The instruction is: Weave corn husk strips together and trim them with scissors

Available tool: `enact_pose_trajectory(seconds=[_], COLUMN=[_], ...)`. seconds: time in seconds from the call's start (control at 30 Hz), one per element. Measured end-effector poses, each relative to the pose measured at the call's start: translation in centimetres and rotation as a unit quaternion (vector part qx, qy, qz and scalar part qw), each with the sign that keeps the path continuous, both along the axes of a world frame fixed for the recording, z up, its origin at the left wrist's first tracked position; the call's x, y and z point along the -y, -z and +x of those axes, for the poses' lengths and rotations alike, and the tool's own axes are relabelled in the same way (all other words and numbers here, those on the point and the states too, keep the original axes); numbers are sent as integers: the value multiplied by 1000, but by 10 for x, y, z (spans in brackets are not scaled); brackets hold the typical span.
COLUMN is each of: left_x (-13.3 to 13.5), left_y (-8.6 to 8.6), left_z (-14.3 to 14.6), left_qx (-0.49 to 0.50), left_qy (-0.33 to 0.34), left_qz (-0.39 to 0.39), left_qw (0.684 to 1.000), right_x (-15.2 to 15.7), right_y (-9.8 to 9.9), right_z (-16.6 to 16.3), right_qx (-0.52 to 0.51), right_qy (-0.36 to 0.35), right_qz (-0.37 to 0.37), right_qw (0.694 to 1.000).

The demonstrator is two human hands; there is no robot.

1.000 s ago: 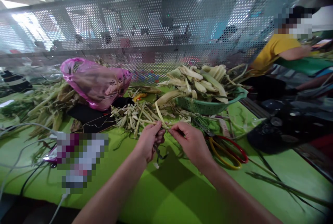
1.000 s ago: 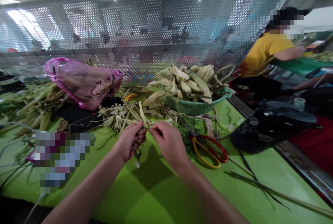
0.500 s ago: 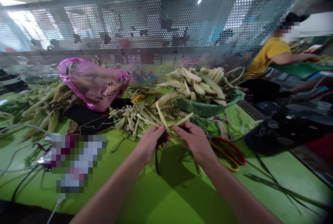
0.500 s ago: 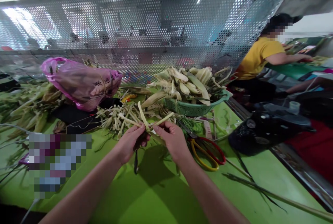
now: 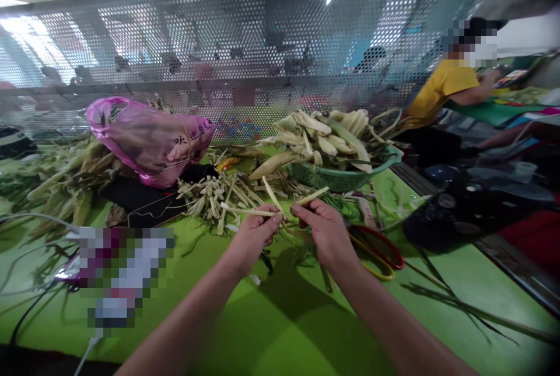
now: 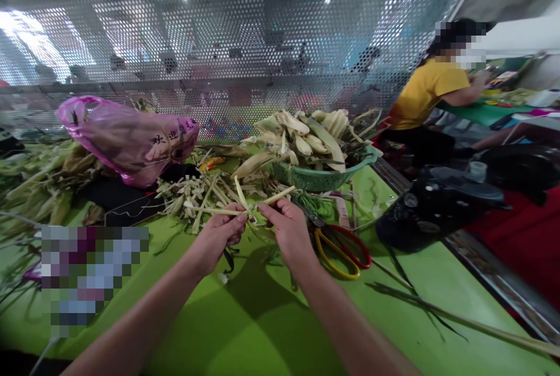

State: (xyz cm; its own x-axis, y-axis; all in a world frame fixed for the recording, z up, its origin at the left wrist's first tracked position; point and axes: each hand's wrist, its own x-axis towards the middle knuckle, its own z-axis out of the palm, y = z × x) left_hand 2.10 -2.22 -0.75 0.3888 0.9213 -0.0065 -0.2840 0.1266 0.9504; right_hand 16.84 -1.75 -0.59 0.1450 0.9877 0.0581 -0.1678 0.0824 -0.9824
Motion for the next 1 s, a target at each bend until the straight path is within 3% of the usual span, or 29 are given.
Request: enact_pose_trajectory(seconds=[0.17,0.3,0.47,0.53,0.67,1.0], left_x=[2,-1,-6,-5,-3,5], left_y=[1,3,5,6,9,3], left_z=[-1,-3,-1,1,3,4], left_qx=[-30,-93,-111,-100,-112,-121], left_qy=[13,-19,-50,-37,-6,2], left_qz=[29,45,53,74,107,110], left_qw=[999,995,991,992,988,987], right_x=[-2,0,7,5,-1,3], right_y=[-1,-5,-14,-15,-8,-5], right_z=[9,17,16,15,13,3], right_qx=[55,188,281,278,189,135], right_qy=[-12,-69,0,-27,-114,-44], right_qz=[12,-9,121,126,59,40], right_qw=[998,980,952,952,974,989])
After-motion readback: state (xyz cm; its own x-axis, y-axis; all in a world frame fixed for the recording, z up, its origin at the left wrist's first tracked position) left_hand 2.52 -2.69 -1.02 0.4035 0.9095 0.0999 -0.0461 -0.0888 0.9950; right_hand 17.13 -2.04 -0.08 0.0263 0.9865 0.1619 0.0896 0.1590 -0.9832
